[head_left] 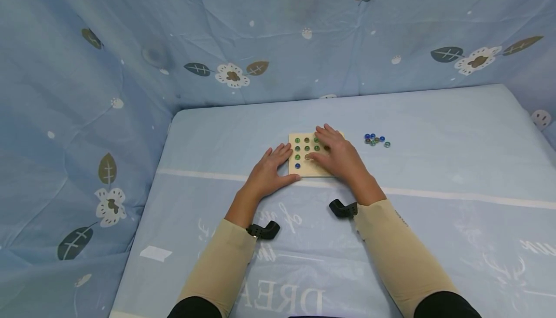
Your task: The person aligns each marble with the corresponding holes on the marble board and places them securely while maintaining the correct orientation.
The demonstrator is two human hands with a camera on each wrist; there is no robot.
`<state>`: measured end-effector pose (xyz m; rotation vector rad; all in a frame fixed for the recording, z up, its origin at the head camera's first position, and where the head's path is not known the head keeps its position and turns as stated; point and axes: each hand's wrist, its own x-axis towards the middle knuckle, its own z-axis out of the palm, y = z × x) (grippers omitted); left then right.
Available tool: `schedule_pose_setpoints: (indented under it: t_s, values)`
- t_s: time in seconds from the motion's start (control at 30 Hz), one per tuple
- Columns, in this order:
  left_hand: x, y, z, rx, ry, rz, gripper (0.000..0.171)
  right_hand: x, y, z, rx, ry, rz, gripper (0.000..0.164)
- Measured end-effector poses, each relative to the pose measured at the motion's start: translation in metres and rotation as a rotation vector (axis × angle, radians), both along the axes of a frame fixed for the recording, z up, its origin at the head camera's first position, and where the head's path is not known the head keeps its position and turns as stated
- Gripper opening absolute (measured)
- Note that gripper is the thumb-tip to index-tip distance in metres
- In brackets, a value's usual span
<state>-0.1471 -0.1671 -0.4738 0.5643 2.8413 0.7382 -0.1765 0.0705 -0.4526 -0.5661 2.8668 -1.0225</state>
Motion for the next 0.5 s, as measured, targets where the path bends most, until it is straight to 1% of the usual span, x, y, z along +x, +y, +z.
schedule_pose_setpoints:
  t_s: [0.17,0.3,0.43,0.5]
  values:
    - [0.0,0.0,-0.001,0.012,0.0,0.005,0.087,-0.003,0.01,0.002,-0.007,-0.012,-0.065,0.073]
    - [0.001,0.0,-0.001,0.016,0.002,0.01,0.087,-0.006,0.02,0.006,-0.018,-0.043,-0.116,0.073]
    - [0.001,0.0,-0.001,0.013,0.004,0.01,0.087,-0.008,0.033,0.008,-0.052,-0.066,-0.167,0.073]
    - [0.001,0.0,-0.001,0.016,0.008,0.007,0.087,-0.01,0.04,0.007,-0.069,-0.059,-0.192,0.072]
